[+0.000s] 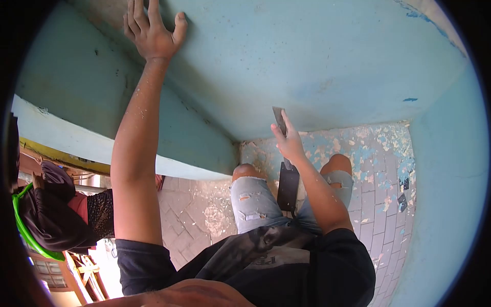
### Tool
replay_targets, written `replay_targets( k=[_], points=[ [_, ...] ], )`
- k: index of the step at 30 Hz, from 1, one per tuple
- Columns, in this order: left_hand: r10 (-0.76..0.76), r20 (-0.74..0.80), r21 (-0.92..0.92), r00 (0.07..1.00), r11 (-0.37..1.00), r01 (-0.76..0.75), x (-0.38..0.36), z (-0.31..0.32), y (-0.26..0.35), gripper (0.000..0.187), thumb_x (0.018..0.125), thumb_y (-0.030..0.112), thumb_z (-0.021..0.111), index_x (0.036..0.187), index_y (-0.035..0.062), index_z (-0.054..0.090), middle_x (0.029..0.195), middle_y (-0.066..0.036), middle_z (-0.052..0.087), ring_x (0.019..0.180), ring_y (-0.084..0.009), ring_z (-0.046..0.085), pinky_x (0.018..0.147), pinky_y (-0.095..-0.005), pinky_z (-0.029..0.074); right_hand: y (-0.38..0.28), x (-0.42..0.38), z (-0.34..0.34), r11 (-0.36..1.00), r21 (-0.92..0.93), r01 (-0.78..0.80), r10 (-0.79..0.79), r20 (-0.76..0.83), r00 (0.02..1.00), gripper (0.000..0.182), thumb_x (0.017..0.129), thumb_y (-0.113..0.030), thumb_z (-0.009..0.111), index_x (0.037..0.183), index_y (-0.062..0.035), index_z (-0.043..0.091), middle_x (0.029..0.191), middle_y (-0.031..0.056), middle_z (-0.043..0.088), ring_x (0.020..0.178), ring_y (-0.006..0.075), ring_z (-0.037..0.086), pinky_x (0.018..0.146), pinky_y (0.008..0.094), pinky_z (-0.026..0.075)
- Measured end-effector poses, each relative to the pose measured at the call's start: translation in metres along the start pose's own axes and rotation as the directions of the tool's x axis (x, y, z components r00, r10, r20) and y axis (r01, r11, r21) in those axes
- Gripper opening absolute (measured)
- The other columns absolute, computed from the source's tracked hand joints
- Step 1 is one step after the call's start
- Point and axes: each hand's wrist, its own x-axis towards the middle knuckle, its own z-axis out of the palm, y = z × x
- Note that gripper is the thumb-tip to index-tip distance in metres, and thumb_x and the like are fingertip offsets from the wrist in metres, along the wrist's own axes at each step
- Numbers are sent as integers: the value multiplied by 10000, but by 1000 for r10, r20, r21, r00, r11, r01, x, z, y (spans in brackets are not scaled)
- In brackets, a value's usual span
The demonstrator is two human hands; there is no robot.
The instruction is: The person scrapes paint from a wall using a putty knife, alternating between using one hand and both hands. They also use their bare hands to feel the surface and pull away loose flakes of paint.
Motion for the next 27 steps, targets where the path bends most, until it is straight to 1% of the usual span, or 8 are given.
replay_targets(
  k=[6,8,9,11,14,21,24,27],
  points=[
    [-44,-71,-51,997,998,40,7,5,10,729,877,534,657,1519,220,515,1593,-77,408,1488,-277,360,1219,-519,260,-153,16,-12,916,55,398,-397,-20,917,767,1002,-496,679,1610,-123,398,1042,88,685,584,113,528,538,300,464],
    [-45,-43,-57,998,997,43,8,2,13,726,880,530,655,1526,230,508,1603,-72,396,1489,-293,357,1220,-532,260,-188,29,-16,662,-255,705,-740,-67,670,703,989,-490,696,1570,-160,478,1056,115,672,700,189,597,630,364,511],
    [-54,-57,-56,997,997,50,10,0,14,726,880,530,655,1526,230,508,1603,-72,396,1489,-293,357,1220,-532,260,-208,31,-19,650,-264,713,-749,-63,660,703,989,-490,696,1570,-160,478,1056,115,672,700,189,597,630,364,511],
    [-61,-5,-64,998,996,60,14,-3,17,719,886,535,650,1532,256,502,1619,-71,381,1499,-313,344,1228,-543,254,-251,30,-26,353,-570,742,-913,-37,406,590,983,-454,704,1517,-253,554,994,129,636,849,293,659,736,429,546],
    [-92,-14,-48,996,995,91,19,-6,20,712,890,543,649,1536,284,496,1639,-69,363,1512,-325,328,1240,-548,242,-301,33,-30,204,-754,624,-956,-18,291,549,990,-448,690,1506,-303,572,960,153,646,838,313,622,766,417,535],
    [-165,-3,-115,986,980,163,24,-8,22,725,895,562,646,1552,306,477,1661,-68,338,1530,-344,300,1255,-558,224,-358,26,-29,163,-941,297,-910,-27,414,469,1012,-499,618,1462,-367,605,993,185,683,942,392,689,856,482,564],
    [-155,-43,-81,987,985,151,23,-10,21,653,881,505,677,1471,252,558,1565,-64,433,1463,-331,365,1207,-526,285,-356,33,-25,186,-936,298,-899,-40,436,460,1021,-483,609,1467,-370,599,1042,204,703,991,399,701,903,489,564],
    [-146,13,-51,989,988,147,27,-11,25,755,790,402,682,1471,110,534,1577,-200,404,1515,-357,300,1248,-560,195,-358,33,-22,183,-928,325,-906,-31,423,459,1026,-473,606,1471,-362,596,1068,227,709,1034,411,696,923,498,558]
  ],
)
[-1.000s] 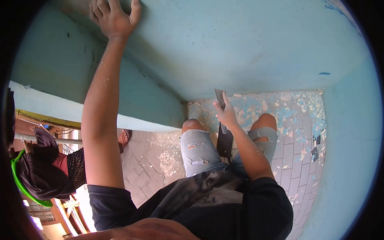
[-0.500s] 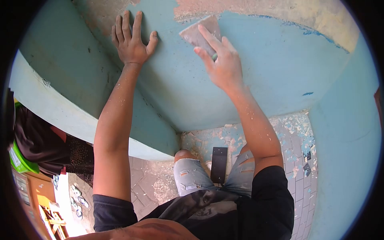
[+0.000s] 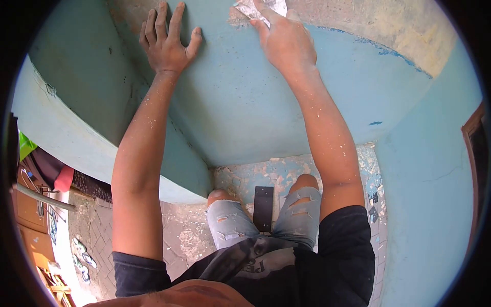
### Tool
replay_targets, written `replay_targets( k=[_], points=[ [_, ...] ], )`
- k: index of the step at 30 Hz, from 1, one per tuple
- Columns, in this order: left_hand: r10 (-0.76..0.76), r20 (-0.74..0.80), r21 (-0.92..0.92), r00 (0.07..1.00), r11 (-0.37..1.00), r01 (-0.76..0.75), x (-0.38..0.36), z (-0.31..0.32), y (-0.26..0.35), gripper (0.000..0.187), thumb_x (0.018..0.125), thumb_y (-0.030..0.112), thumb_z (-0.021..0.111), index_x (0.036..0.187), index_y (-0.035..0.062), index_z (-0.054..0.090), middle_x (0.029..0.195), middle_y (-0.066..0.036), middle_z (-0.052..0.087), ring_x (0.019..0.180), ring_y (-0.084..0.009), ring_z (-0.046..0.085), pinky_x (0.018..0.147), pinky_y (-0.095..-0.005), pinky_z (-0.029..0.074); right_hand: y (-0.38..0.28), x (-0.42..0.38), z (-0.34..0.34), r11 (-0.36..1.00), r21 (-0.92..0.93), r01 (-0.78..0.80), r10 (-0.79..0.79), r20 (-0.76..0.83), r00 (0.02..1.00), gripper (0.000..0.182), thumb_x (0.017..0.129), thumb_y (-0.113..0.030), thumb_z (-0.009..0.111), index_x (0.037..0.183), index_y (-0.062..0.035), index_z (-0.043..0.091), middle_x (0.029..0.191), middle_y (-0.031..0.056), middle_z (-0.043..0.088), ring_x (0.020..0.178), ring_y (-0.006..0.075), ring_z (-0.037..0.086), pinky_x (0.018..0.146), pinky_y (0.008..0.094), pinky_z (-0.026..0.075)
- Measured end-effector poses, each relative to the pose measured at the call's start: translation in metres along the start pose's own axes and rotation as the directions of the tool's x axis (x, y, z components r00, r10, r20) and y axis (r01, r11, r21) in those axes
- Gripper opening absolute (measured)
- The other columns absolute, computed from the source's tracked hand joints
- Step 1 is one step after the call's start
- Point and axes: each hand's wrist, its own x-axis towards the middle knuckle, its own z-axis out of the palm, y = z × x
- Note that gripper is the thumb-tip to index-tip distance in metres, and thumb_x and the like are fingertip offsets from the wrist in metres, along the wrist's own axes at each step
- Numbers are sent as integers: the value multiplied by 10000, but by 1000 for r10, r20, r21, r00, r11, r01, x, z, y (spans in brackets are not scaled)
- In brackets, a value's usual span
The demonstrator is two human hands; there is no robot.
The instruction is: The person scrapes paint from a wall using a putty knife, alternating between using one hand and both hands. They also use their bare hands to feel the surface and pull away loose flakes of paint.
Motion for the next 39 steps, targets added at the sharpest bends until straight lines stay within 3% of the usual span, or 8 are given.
replay_targets(
  k=[9,11,14,18,20,27,30,39],
  points=[
    [-216,-173,-114,961,973,199,38,3,10,530,748,281,760,1222,102,605,1259,-138,517,1201,-319,455,1075,-517,317,-12,4,-9,998,-61,-6,3,-48,999,458,1037,-459,588,1477,-331,596,1085,263,697,1069,432,677,944,497,545],
    [-250,-166,-150,954,962,227,35,4,10,518,732,247,758,1206,104,606,1248,-133,523,1215,-320,459,1067,-507,335,-13,9,-20,1000,-4,28,-27,58,998,448,1068,-354,556,1365,-30,642,904,287,713,816,406,723,785,460,588],
    [-204,-239,-189,949,969,161,32,4,7,521,718,245,753,1200,110,608,1224,-126,527,1213,-322,465,1056,-503,352,-20,-2,-33,1000,16,-18,18,13,1000,495,1019,-296,614,1498,-178,569,1131,337,691,1064,495,673,954,507,528],
    [-239,-232,-158,943,966,206,31,7,11,521,711,241,745,1196,109,611,1207,-128,537,1208,-324,478,1042,-506,369,-35,11,-31,973,70,-221,204,199,959,478,1018,-302,617,1457,-112,604,1215,296,688,1098,466,673,962,491,528],
    [-245,-234,-149,941,965,214,32,6,13,517,713,243,743,1194,103,612,1211,-134,545,1207,-325,483,1042,-506,368,-26,10,-29,996,81,46,-46,-7,999,492,1016,-296,619,1460,-84,593,1284,292,664,1172,462,644,1014,491,504],
    [-228,-258,-158,939,969,192,31,8,13,513,718,244,739,1194,102,611,1212,-138,539,1209,-325,479,1049,-505,361,-31,11,-27,997,62,-54,52,39,998,482,1021,-283,612,1454,-72,596,1289,294,663,1194,457,639,1062,475,478],
    [-230,-250,-167,941,967,192,31,7,15,513,727,250,733,1202,100,611,1215,-141,543,1207,-328,483,1047,-509,363,-17,14,-30,987,-15,158,-159,-95,983,488,1017,-296,615,1447,-64,600,1284,294,665,1175,462,643,1030,484,493],
    [-251,-238,-159,938,963,217,29,8,19,532,730,247,735,1223,92,610,1223,-148,545,1213,-339,482,1053,-521,357,-24,20,-44,998,22,-56,53,133,990,471,1021,-311,604,1448,-113,609,1204,311,682,1131,473,653,982,512,511]
  ],
)
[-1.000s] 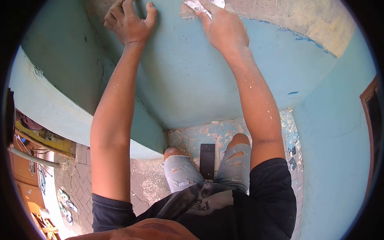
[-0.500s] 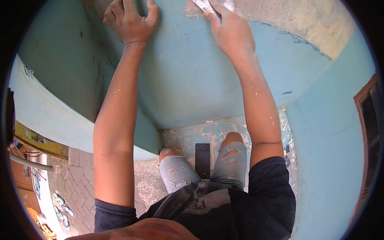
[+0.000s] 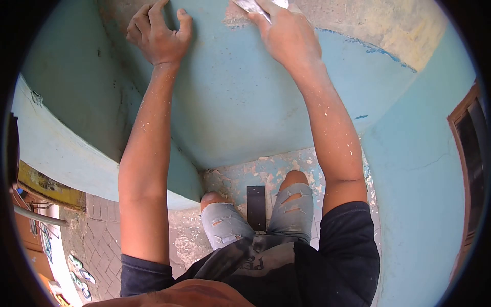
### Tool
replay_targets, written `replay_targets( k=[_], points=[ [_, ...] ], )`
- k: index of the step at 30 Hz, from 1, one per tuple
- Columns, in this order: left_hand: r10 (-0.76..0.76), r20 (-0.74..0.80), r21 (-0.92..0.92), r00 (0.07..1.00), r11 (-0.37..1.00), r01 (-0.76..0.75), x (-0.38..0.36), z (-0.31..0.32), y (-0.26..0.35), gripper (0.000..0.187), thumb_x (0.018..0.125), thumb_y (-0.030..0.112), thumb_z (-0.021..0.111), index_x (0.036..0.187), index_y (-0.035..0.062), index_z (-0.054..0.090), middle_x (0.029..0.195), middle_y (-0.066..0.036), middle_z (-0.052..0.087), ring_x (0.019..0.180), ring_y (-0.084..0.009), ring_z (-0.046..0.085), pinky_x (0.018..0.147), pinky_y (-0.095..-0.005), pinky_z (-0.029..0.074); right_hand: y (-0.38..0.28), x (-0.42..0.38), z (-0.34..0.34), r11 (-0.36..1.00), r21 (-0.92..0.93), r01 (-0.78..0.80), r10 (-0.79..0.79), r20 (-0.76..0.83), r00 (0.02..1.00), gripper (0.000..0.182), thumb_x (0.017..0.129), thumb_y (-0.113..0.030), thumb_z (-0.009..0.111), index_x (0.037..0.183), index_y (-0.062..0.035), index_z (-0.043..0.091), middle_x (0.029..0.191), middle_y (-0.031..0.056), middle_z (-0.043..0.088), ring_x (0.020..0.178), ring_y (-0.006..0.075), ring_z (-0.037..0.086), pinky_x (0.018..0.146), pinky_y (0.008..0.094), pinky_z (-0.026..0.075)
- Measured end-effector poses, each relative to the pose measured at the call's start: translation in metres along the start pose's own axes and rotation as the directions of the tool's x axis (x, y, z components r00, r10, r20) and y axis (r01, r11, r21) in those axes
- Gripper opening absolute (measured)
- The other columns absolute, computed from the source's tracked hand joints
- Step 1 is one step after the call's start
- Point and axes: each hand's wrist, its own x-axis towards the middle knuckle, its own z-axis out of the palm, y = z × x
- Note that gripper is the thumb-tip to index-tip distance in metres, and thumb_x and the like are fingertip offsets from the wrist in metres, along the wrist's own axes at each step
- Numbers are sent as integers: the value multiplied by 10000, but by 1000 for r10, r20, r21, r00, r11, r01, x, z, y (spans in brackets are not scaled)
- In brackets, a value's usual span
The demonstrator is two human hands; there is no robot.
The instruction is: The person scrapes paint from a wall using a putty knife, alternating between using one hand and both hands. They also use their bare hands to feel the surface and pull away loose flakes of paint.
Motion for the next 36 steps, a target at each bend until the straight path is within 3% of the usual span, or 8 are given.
replay_targets(
  k=[6,8,9,11,20,24,26,36],
  points=[
    [-42,89,-32,995,999,45,-7,-2,4,539,787,232,694,1297,71,626,1322,-176,568,1294,-372,481,1116,-539,336,-11,12,0,999,27,-30,30,24,999,469,1039,-336,582,1449,-110,607,1253,300,670,1151,471,646,989,513,511],
    [17,-11,-5,1000,1000,-17,-11,10,-3,533,848,412,711,1331,200,633,1399,-48,516,1339,-295,429,1117,-478,339,6,15,15,978,-156,139,-164,-164,973,463,1033,-450,596,1477,-318,598,1139,265,708,1092,428,676,970,489,536],
    [21,-19,-5,1000,1000,-21,-10,9,-4,533,848,412,711,1331,200,633,1399,-48,516,1339,-295,429,1117,-478,339,9,10,18,978,-157,140,-167,-173,971,463,1033,-450,596,1477,-318,598,1139,265,708,1092,428,676,970,489,536],
    [66,-98,-25,993,997,-69,-10,10,-3,436,797,347,713,1201,191,666,1263,-33,521,1227,-271,456,1037,-467,367,10,1,21,993,-114,40,-51,-93,994,468,1033,-445,595,1481,-311,594,1176,263,714,1114,424,673,988,480,530],
    [48,-53,-48,997,998,-51,-14,9,1,438,821,336,715,1230,186,664,1296,-34,528,1265,-265,436,1056,-467,331,3,-4,13,986,-164,-26,21,-28,999,464,1037,-447,586,1480,-311,594,1201,240,717,1117,438,672,983,484,529],
    [56,-66,-18,996,998,-57,-14,13,2,445,824,338,710,1239,185,658,1307,-36,522,1267,-261,432,1052,-464,333,4,6,20,978,-147,145,-174,-207,963,474,1039,-457,581,1490,-309,585,1194,235,721,1101,436,678,983,480,531],
    [56,-57,-22,997,998,-57,-16,11,3,448,824,337,708,1243,185,655,1308,-37,521,1268,-260,432,1052,-461,335,-19,6,-6,999,18,-45,45,-6,999,481,1050,-353,564,1466,-113,592,1271,295,667,1158,467,648,995,506,511],
    [47,-39,-31,998,998,-48,-18,12,5,459,826,328,705,1256,176,647,1336,-44,514,1283,-264,429,1069,-459,332,-14,9,-4,998,-6,-64,64,46,997,498,1051,-357,568,1483,-110,574,1267,293,672,1172,460,647,999,511,507]
  ],
)
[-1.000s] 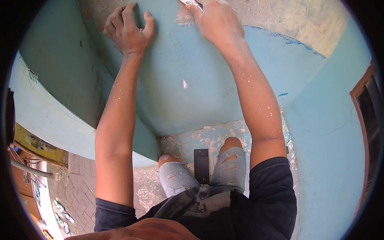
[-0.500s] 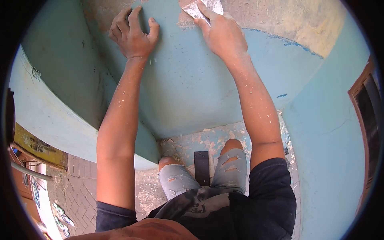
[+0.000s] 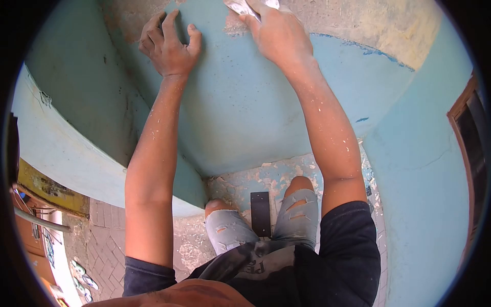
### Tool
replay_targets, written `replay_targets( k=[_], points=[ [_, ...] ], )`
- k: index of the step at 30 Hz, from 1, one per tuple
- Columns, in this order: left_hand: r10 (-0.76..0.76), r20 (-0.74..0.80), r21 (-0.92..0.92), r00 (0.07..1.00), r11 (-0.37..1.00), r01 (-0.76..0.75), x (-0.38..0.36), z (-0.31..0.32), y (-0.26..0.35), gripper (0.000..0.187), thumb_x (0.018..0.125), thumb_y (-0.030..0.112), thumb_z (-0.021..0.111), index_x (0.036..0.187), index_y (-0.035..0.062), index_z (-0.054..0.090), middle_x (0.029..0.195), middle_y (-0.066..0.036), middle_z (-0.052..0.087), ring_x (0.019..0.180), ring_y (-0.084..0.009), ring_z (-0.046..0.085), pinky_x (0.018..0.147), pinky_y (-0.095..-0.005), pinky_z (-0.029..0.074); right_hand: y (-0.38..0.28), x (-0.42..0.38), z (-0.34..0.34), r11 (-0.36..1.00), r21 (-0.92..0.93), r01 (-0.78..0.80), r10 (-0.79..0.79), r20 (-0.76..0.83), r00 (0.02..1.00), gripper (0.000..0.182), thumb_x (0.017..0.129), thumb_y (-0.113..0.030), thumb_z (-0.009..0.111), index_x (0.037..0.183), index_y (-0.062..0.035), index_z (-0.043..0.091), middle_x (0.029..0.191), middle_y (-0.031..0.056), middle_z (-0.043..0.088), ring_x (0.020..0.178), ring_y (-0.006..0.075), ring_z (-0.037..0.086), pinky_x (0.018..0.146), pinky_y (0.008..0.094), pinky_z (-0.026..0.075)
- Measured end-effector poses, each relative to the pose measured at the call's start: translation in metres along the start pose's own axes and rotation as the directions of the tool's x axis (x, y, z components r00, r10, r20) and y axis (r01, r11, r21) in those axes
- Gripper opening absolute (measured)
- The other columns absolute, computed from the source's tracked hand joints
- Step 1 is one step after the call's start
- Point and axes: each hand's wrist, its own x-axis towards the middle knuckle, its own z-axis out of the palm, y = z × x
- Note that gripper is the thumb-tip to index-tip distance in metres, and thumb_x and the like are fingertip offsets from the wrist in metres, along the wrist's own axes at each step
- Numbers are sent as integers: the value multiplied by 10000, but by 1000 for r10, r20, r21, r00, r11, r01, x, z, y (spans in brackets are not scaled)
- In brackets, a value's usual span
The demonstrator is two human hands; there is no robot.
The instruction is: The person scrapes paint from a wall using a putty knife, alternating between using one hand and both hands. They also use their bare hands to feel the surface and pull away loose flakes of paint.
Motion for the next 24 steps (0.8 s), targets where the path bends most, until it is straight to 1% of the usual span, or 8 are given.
replay_targets(
  k=[3,6,8,11,19,21,23,24],
  points=[
    [-4,14,2,1000,1000,4,-2,-1,1,461,825,324,707,1258,176,645,1335,-46,514,1292,-268,425,1077,-461,329,-5,2,0,995,-24,100,-101,-46,994,494,1051,-358,565,1482,-117,577,1261,294,675,1168,464,647,997,508,509],
    [-1,14,1,1000,1000,1,-3,0,1,468,821,320,711,1261,176,645,1336,-43,512,1306,-273,415,1084,-465,325,-3,-1,2,996,38,78,-76,-61,995,491,1050,-336,565,1463,-71,586,1278,293,669,1183,477,634,1016,508,497],
    [-9,33,-7,999,1000,9,-3,-3,4,474,825,326,711,1270,178,640,1339,-45,507,1314,-273,409,1085,-466,323,17,8,27,963,-160,218,-255,-266,930,472,1039,-456,582,1483,-296,593,1189,232,723,1093,433,681,983,483,532],
    [-1,52,-3,999,1000,1,-5,-8,3,487,834,337,711,1289,181,631,1346,-49,496,1327,-271,397,1091,-467,318,16,5,31,991,-100,88,-104,-173,979,474,1037,-451,588,1479,-280,598,1199,252,711,1099,447,674,982,489,531],
    [2,90,14,996,1000,-3,-7,-7,5,513,844,353,707,1322,192,612,1357,-53,484,1357,-257,382,1119,-468,296,24,8,47,992,0,122,-118,-252,961,498,1029,-471,595,1491,-287,582,1164,292,706,1091,460,671,970,492,535],
    [17,69,17,997,1000,-18,-8,-4,6,488,819,350,699,1276,191,640,1330,-45,508,1325,-272,441,1086,-490,337,14,20,44,991,19,130,-120,-284,951,504,1026,-474,599,1493,-287,579,1149,296,706,1088,463,669,962,495,536],
    [24,73,3,997,1000,-25,-10,-4,5,483,822,350,694,1275,192,640,1329,-45,508,1325,-270,441,1086,-491,337,-2,37,30,950,-42,308,-301,-376,876,492,1048,-341,577,1403,-1,590,1153,322,698,1078,431,692,920,485,549],
    [19,58,-6,998,1000,-19,-9,-3,5,479,825,350,688,1275,193,640,1328,-46,508,1326,-268,441,1085,-492,336,1,33,32,950,-41,309,-301,-374,877,492,1048,-341,577,1403,-1,590,1153,322,698,1078,431,692,920,485,549]
  ],
)
